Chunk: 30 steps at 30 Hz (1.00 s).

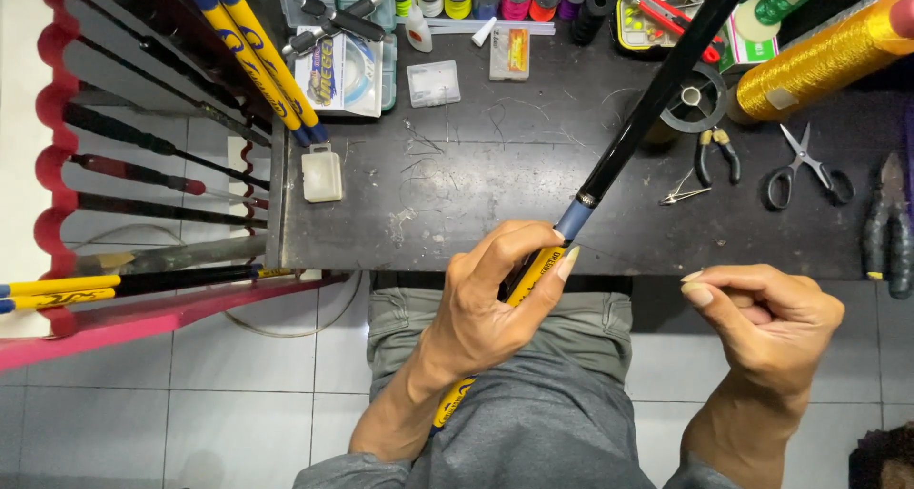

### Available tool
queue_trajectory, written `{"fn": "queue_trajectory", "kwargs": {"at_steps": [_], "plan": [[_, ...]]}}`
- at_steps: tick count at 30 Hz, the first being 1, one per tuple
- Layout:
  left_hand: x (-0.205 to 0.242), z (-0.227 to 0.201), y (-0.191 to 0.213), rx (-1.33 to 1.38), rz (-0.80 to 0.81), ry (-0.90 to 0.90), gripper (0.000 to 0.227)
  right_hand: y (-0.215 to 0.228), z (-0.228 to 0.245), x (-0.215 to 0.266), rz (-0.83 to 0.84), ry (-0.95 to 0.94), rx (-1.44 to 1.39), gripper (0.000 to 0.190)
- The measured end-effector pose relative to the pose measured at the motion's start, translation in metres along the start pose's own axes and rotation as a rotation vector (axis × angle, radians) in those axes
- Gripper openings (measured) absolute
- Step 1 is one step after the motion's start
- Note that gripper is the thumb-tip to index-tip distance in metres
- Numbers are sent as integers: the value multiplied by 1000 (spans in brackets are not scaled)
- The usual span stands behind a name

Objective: The person is repairing a fishing rod at a workbench. They use a small metal tool to adjust a component on the rod's handle, then use pliers to tighten it. They also handle a small white cylindrical object and a piece of fishing line.

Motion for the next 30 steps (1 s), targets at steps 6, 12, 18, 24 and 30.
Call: {"fn": "queue_trajectory", "kwargs": {"at_steps": [6, 12, 18, 24, 30], "plan": [[2, 0, -2, 28, 22, 17, 24, 1, 0, 1, 18, 10, -36, 13], [6, 11, -10, 306, 125, 547, 32, -2, 4, 0, 23, 10, -14, 11], [12, 9, -15, 409, 86, 635, 38, 1, 2, 3, 8, 6, 2, 10], [17, 20, -12, 194, -73, 646, 45, 4, 7, 1, 26, 23, 33, 9], [26, 36, -17, 350, -95, 836, 35, 1, 13, 0, 33, 23, 7, 11]]}}
Point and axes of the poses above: each hand's wrist, its own x-axis away from the middle knuckle, its own y-axis out of the back of the hand, z = x × y, the point moved 8 cm from there along -x, towards the middle knuckle, and after that the axes turned 10 degrees about -z, right-handed, at the moved point
